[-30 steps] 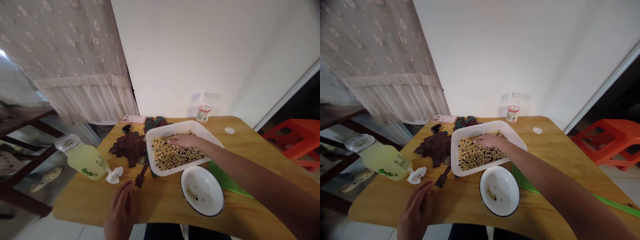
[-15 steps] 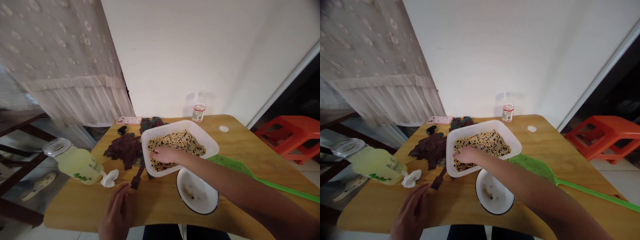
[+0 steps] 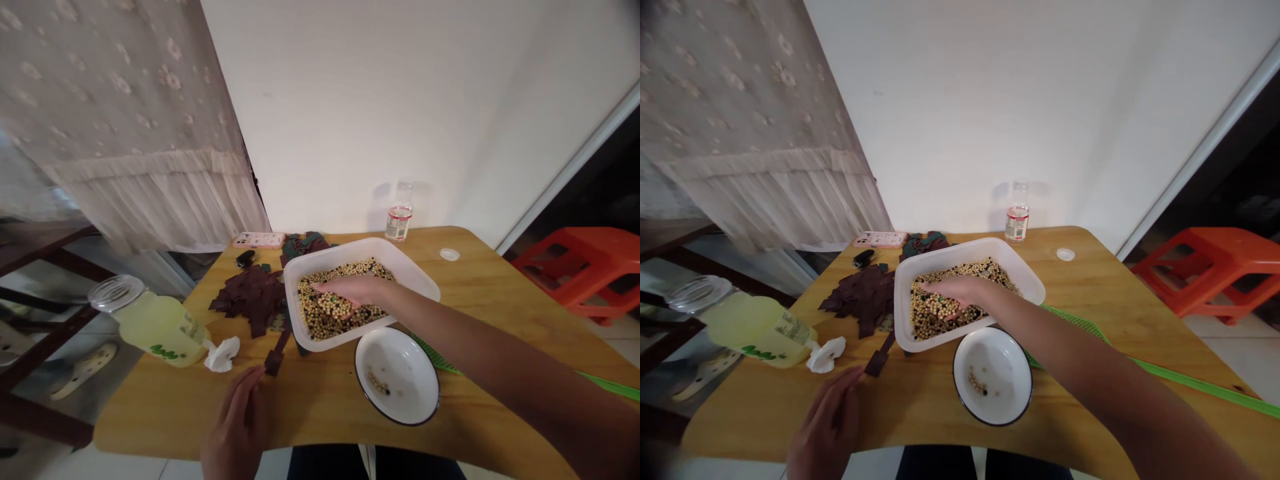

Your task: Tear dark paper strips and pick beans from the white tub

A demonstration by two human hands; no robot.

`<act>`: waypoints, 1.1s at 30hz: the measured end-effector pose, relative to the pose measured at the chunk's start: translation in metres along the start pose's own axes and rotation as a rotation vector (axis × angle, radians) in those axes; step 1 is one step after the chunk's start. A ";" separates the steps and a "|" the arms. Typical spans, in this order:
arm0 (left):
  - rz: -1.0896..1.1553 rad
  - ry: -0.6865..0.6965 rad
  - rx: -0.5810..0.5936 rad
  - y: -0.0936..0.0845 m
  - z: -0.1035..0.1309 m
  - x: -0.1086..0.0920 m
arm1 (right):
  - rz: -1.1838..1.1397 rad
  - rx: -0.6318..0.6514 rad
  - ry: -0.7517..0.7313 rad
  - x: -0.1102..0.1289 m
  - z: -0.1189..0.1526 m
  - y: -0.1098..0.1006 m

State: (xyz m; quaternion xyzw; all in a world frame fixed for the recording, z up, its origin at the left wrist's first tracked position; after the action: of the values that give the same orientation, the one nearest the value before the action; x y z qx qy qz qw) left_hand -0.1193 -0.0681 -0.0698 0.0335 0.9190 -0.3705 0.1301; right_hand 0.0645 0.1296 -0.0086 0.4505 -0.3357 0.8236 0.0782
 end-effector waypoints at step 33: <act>-0.009 0.019 -0.002 -0.001 -0.001 -0.001 | 0.319 -0.109 0.352 -0.068 0.041 -0.049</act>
State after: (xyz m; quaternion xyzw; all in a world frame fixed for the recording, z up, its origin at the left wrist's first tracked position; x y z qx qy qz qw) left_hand -0.1184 -0.0680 -0.0682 0.0327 0.9208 -0.3699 0.1195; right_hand 0.1534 0.1525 -0.0237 0.2363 -0.4277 0.8720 0.0284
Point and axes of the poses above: each hand's wrist, its own z-axis away from the middle knuckle, its own y-axis out of the palm, x = y × z, the point moved 3 cm from there along -z, towards the middle knuckle, and after that the axes turned 9 degrees about -y, right-handed, at the moved point
